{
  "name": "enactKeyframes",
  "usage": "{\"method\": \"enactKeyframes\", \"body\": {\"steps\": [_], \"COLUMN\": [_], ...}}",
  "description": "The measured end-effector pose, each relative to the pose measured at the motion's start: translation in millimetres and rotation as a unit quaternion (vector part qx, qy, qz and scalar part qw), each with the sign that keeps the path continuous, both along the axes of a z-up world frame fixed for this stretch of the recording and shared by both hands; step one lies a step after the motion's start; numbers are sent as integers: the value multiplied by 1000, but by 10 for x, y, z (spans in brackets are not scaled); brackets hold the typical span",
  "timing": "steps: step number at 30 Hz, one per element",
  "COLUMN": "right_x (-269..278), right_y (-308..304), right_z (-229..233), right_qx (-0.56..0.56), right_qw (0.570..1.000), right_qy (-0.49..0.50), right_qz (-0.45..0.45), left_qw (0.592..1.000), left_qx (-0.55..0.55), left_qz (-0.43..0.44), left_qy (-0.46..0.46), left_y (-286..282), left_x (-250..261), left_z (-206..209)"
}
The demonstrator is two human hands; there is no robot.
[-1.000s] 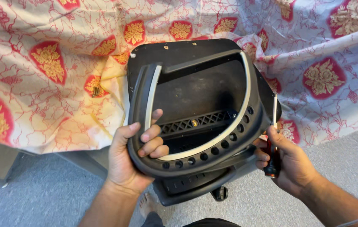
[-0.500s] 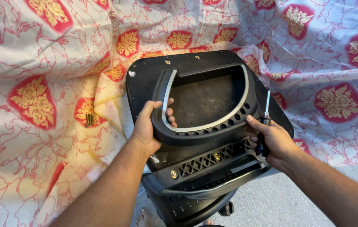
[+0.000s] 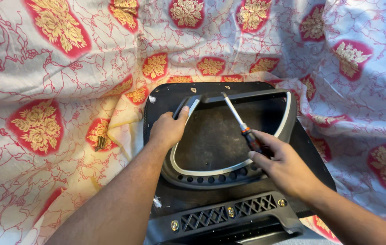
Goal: The person uses a screwdriver to attach a black plastic frame to the underside of an office chair seat, inserting and tightening several screws to secure the part.
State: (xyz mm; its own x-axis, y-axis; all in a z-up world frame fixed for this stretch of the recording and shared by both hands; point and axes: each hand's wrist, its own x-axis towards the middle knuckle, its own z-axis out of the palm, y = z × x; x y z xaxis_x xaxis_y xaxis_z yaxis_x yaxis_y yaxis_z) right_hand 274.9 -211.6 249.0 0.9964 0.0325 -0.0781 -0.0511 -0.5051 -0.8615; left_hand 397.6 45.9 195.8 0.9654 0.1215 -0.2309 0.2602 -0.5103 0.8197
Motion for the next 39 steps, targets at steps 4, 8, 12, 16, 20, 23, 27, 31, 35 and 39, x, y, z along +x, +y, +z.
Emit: {"method": "enactKeyframes", "body": {"steps": [4,8,12,16,20,23,27,31,35,39], "right_x": [212,402,571,602,606,671,662,650,728,755], "right_y": [163,178,216,134,29,120,177,139,183,111], "right_z": [45,117,-5,-65,15,67,83,82,93,81], "right_qx": [-24,-113,-186,-234,-122,-213,-248,-122,-232,-172], "right_qw": [999,948,939,946,934,934,947,935,943,965], "right_qy": [-35,-292,-276,-207,-333,-267,-172,-329,-212,-191], "right_qz": [29,56,87,87,35,102,111,49,107,40], "left_qw": [993,994,992,991,990,990,992,994,996,996], "left_qx": [114,101,116,120,125,118,104,92,60,-10], "left_qz": [29,36,45,55,56,57,51,41,14,15], "left_qy": [-32,1,14,28,33,44,51,53,65,87], "left_y": [-72,-83,-116,-132,-151,-129,-103,-81,-52,-44], "left_x": [36,-23,-90,-128,-123,-78,-4,71,188,290], "left_z": [32,79,185,250,233,212,151,55,32,-3]}}
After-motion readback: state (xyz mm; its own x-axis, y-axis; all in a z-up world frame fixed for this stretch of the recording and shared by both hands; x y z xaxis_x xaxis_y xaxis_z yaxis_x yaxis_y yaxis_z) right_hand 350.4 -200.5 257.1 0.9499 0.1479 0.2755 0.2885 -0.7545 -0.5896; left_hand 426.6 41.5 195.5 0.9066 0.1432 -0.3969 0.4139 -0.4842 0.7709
